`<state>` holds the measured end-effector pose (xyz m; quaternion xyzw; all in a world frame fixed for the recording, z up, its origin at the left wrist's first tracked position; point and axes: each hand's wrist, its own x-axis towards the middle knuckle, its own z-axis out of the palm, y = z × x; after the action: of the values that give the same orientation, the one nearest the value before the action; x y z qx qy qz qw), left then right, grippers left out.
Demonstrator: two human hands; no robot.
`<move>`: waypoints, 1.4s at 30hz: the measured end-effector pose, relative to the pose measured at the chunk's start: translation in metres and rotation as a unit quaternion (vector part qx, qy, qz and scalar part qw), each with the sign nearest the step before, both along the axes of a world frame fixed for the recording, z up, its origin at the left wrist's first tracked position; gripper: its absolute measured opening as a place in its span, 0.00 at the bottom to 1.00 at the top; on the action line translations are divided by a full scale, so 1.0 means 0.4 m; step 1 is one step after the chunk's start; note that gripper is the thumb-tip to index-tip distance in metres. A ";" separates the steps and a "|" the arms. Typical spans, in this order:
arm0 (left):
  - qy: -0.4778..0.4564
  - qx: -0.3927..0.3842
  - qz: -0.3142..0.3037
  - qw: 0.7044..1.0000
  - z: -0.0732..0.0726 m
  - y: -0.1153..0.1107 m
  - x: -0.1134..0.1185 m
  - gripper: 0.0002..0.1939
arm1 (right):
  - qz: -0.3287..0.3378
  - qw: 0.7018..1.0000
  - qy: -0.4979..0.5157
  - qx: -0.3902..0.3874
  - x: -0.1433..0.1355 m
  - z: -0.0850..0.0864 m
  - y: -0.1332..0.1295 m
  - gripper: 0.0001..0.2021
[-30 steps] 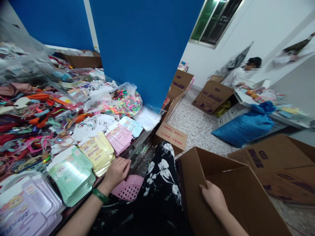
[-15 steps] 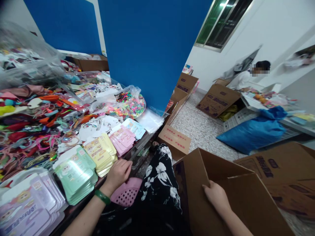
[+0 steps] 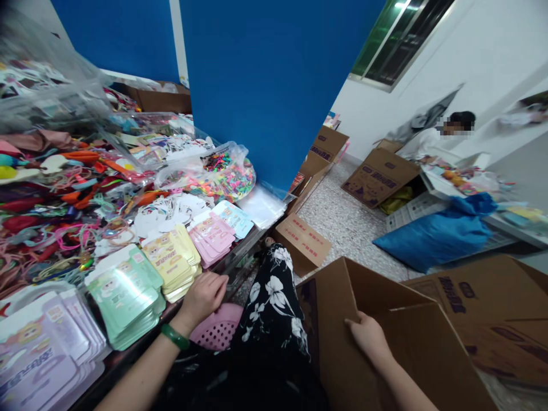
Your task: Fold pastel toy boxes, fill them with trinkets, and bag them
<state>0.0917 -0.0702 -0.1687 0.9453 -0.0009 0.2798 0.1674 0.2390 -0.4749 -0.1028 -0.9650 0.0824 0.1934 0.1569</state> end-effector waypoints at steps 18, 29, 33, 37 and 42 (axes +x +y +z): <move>0.026 -0.040 -0.030 0.998 0.025 0.003 0.003 0.12 | 0.181 0.983 0.035 -0.011 -0.059 0.074 0.039 0.17; 0.030 -0.073 -0.041 0.996 0.034 0.008 -0.003 0.17 | 0.307 0.951 0.028 -0.023 0.027 0.081 0.136 0.21; 0.035 -0.081 -0.040 0.995 0.039 0.006 -0.001 0.17 | 0.350 0.936 0.004 -0.036 0.053 0.085 0.193 0.19; 0.039 -0.088 -0.040 0.995 0.046 0.005 -0.001 0.16 | 0.372 0.926 -0.021 -0.060 0.062 0.088 0.221 0.18; 0.043 -0.089 -0.035 0.995 0.050 0.002 0.002 0.15 | 0.406 0.911 -0.031 -0.067 0.066 0.080 0.262 0.16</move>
<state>0.0923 -0.0696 -0.1486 0.9372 -0.0023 0.2321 0.2603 0.2653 -0.3701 -0.0708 -0.9289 -0.3091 0.2040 0.0025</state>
